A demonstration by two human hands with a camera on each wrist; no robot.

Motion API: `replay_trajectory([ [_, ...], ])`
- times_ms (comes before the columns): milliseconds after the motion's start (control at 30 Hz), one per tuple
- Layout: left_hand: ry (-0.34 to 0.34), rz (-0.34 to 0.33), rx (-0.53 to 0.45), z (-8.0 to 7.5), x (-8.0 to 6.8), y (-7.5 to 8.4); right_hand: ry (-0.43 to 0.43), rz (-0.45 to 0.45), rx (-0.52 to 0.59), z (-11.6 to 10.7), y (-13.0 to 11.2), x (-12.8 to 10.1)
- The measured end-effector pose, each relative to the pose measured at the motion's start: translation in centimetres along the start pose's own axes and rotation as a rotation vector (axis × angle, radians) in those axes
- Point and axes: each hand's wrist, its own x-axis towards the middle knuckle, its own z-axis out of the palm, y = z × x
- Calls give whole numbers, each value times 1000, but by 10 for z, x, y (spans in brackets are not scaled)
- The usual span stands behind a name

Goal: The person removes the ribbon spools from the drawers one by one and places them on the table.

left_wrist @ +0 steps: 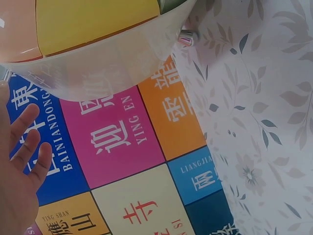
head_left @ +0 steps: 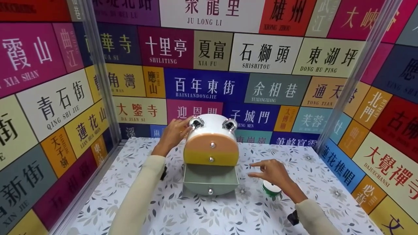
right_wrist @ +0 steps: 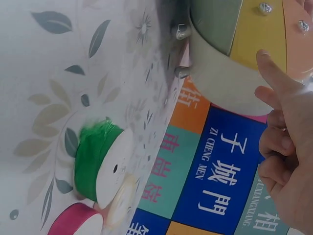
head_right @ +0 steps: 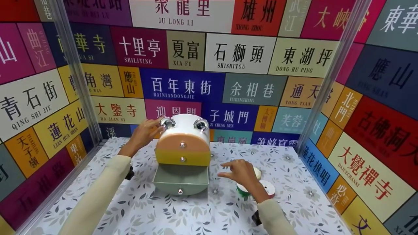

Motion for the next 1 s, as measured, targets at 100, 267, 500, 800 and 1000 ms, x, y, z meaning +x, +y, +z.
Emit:
replay_trajectory([
  [100,10,16,10,0,0,0,2,-23,-1,1,-6,4],
  [267,10,28,31,1,0,-1,5,-74,19,5,-16,9],
  [500,-9,5,28,0,-1,-1,8,-116,35,13,-31,14],
  [800,-25,10,48,-1,0,1,4,-221,59,26,-53,17],
  [1000,-18,10,23,0,-1,0,-1,-250,67,35,-69,19],
])
